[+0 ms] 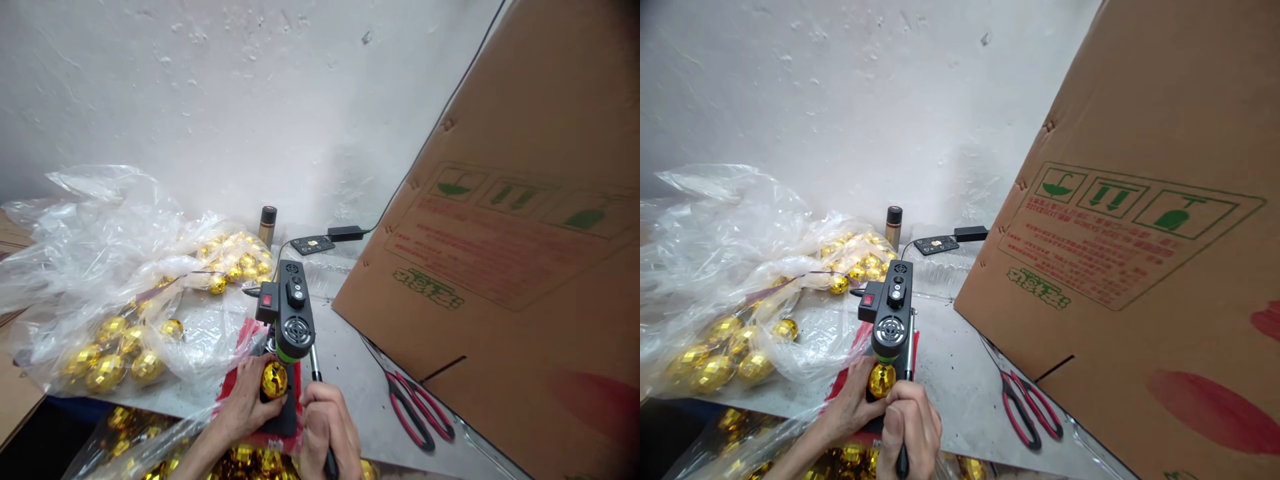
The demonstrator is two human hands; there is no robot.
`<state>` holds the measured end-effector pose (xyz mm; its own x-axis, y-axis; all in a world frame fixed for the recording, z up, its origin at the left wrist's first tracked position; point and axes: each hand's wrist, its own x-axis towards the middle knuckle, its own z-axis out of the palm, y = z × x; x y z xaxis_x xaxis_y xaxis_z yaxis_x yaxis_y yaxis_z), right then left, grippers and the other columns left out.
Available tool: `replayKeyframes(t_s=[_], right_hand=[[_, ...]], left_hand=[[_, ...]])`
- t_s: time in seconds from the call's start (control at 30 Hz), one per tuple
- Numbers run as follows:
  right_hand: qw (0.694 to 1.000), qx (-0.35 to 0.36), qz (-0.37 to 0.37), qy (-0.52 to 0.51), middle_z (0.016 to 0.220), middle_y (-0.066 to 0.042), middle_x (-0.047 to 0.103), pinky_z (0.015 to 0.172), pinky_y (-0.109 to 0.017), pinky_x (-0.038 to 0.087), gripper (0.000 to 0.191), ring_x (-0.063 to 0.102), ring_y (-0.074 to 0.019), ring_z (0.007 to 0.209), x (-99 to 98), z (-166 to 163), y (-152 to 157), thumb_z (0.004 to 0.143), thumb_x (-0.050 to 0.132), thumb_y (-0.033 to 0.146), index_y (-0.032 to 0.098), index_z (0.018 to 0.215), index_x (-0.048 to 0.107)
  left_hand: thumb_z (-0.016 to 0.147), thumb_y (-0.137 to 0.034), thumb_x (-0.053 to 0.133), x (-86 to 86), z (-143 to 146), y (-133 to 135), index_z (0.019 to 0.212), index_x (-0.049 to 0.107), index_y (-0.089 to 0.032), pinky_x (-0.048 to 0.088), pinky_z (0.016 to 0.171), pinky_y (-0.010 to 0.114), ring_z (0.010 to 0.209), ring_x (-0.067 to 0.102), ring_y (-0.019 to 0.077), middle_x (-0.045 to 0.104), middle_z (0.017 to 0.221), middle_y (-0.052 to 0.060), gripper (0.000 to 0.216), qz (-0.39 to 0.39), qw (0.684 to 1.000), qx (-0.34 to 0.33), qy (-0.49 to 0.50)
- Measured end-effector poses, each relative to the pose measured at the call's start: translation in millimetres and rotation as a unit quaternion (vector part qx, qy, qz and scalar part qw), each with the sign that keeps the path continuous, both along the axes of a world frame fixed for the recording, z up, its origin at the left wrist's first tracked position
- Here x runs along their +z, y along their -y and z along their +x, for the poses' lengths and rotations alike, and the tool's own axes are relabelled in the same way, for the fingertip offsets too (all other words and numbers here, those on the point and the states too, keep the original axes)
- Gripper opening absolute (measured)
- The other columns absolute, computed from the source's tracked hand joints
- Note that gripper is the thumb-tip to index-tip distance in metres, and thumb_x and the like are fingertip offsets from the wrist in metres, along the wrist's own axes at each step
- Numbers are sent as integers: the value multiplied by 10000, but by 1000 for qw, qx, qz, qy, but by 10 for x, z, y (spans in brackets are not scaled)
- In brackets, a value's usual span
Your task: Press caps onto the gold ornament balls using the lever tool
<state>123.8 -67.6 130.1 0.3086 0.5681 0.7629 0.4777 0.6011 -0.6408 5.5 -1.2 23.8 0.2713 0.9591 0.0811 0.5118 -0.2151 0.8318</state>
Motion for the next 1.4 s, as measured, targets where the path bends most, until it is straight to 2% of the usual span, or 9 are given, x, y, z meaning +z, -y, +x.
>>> replayKeyframes(t_s=[0.17,0.33,0.53,0.77,0.97,1.1,1.23,1.33,1.4], right_hand=[[1000,-12,10,-23,836,42,574,731,-253,432,329,539,-99,725,-63,-44,-20,1075,390,70,227,812,511],[998,-32,12,-44,824,54,568,864,-282,467,343,539,-100,740,-103,-85,-34,1112,413,150,226,794,513],[996,-59,5,-63,813,53,549,929,-298,467,384,520,-103,735,-110,-140,-32,1147,419,239,224,770,488],[997,-52,4,-52,811,41,571,844,-294,456,383,538,-116,740,-171,-105,-28,1144,421,232,226,770,502],[996,-58,11,-63,808,39,563,929,-317,461,388,531,-118,747,-170,-138,-31,1143,421,228,224,764,504],[996,-53,22,-69,806,42,562,871,-303,464,382,532,-111,741,-193,-140,-50,1133,418,185,220,763,510],[997,-59,41,-27,779,38,576,770,-292,449,367,553,-113,708,-262,-40,-102,1124,417,172,223,775,516],[995,-49,86,20,742,40,561,705,-283,450,353,538,-110,649,-347,34,-135,1108,432,180,227,768,515],[995,-54,80,24,744,42,560,715,-282,458,344,539,-109,651,-430,37,-139,1099,421,164,228,772,509]], left_hand=[[794,-308,777,-13,8,-8,1275,671,-190,490,1068,551,1161,612,380,705,1211,137,506,-6,1000,2,4],[774,-296,774,-14,15,-21,1270,673,-199,485,1064,545,1159,608,378,705,1206,132,515,-7,1000,1,6],[778,-311,771,2,18,-20,1284,677,-210,488,1053,547,1141,613,375,709,1197,127,524,-6,1000,0,11],[775,-307,772,-9,17,-16,1320,672,-218,477,1073,558,1165,599,379,703,1225,132,561,-12,1000,-3,23],[756,-286,785,-44,28,-26,1309,687,-217,481,1065,565,1149,605,376,719,1216,132,566,-2,999,4,33],[759,-291,790,-80,37,-24,1307,690,-212,485,1068,576,1154,621,383,726,1224,135,563,9,999,6,30],[750,-276,787,-131,45,-21,1294,693,-221,509,1054,560,1156,641,381,732,1236,126,555,28,999,15,28],[748,-272,785,-115,46,-22,1287,696,-232,511,1059,553,1158,644,377,736,1238,119,548,29,999,16,32],[754,-291,790,-75,41,-24,1292,695,-228,502,1067,564,1163,637,383,733,1237,127,550,17,999,13,32]])
